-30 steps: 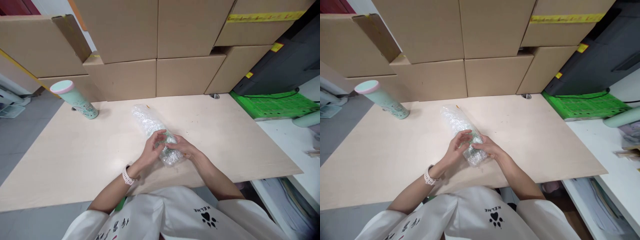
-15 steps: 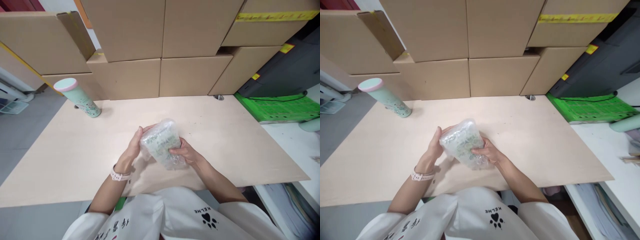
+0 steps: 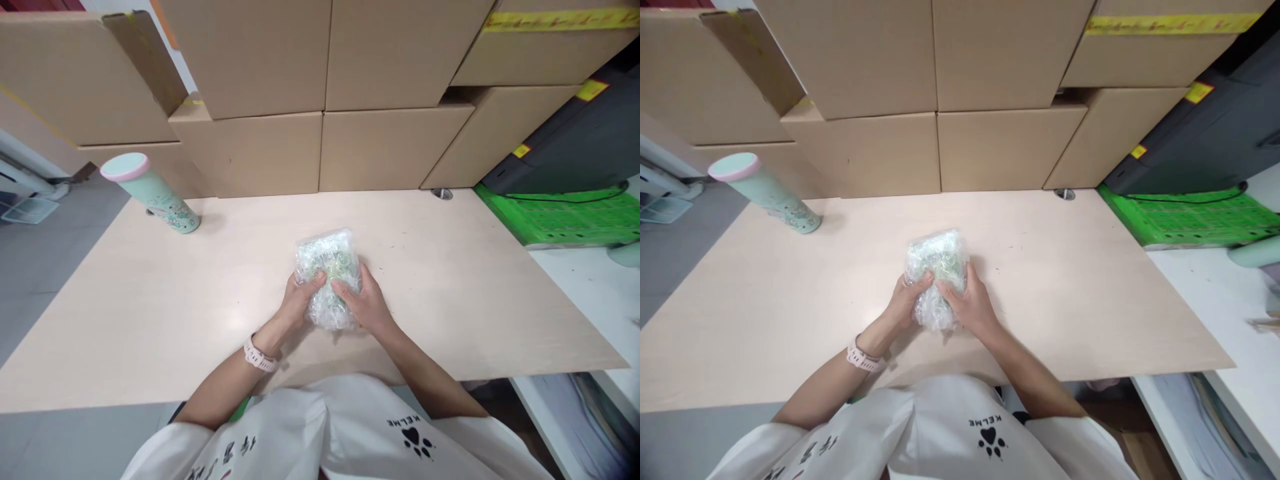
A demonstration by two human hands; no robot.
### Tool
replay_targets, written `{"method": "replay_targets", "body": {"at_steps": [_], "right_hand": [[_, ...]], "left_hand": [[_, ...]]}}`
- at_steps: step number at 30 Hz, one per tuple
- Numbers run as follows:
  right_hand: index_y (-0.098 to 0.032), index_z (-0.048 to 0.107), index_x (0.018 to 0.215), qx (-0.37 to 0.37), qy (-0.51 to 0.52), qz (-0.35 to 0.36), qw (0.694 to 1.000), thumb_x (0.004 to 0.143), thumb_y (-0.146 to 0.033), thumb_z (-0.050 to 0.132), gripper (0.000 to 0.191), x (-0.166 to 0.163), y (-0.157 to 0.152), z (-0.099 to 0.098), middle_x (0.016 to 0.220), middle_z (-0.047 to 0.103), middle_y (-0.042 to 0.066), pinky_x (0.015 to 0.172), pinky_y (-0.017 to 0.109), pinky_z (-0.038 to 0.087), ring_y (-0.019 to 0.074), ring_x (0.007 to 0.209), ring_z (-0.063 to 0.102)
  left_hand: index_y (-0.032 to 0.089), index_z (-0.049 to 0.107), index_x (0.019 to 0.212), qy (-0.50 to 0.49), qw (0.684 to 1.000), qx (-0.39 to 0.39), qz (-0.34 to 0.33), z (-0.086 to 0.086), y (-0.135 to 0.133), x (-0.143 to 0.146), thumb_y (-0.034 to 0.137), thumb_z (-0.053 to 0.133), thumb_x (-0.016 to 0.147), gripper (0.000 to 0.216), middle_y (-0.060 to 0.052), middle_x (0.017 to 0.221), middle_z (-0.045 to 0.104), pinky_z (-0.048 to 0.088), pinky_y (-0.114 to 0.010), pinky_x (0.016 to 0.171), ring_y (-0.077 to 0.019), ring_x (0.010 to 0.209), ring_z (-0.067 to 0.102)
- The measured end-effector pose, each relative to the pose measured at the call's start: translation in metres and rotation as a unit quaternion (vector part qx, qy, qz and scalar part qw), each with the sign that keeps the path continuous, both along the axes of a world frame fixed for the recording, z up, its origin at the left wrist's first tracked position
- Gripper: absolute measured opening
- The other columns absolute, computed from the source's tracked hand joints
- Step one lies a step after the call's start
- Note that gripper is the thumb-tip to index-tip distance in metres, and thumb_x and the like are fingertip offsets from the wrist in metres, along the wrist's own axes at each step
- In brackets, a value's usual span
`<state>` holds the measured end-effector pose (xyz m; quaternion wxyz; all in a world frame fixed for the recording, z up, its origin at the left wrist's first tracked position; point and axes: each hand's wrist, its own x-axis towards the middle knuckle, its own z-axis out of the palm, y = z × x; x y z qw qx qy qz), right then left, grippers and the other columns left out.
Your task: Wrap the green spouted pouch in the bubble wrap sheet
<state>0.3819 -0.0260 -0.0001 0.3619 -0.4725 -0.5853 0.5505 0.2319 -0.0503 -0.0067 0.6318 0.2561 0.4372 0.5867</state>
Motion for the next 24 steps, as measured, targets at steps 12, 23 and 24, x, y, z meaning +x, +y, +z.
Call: {"method": "replay_targets", "body": {"at_steps": [12, 23, 24], "right_hand": [[-0.025, 0.027, 0.157, 0.379, -0.379, 0.161, 0.829, 0.103, -0.043, 0.034, 0.057, -0.004, 0.006, -0.030, 0.167, 0.015, 0.005, 0.122, 0.055, 0.018, 0.0279, 0.155, 0.001], [-0.024, 0.035, 0.154, 0.319, -0.312, 0.208, 0.870, 0.101, -0.046, 0.039, 0.057, -0.007, 0.020, -0.036, 0.166, 0.020, 0.006, 0.122, 0.055, 0.020, 0.0274, 0.154, 0.008], [-0.025, 0.041, 0.151, 0.316, -0.282, 0.198, 0.884, 0.100, -0.046, 0.043, 0.055, -0.006, 0.021, -0.034, 0.164, 0.026, 0.006, 0.121, 0.054, 0.023, 0.0277, 0.153, 0.014]], "left_hand": [[0.020, 0.022, 0.156, 0.629, 0.756, 0.156, 0.090, -0.023, 0.011, -0.023, 0.030, 0.058, 0.092, 0.074, -0.017, 0.162, 0.027, 0.016, -0.058, 0.122, -0.0344, 0.152, 0.017], [0.019, 0.019, 0.158, 0.778, 0.604, 0.165, -0.050, -0.041, 0.014, -0.026, 0.026, 0.028, 0.102, 0.057, -0.011, 0.162, 0.028, 0.007, -0.059, 0.121, -0.0277, 0.153, 0.016], [0.019, 0.022, 0.157, 0.772, 0.611, 0.167, -0.054, -0.039, 0.014, -0.028, 0.027, 0.029, 0.102, 0.056, -0.011, 0.162, 0.030, 0.008, -0.060, 0.121, -0.0280, 0.153, 0.018]]}}
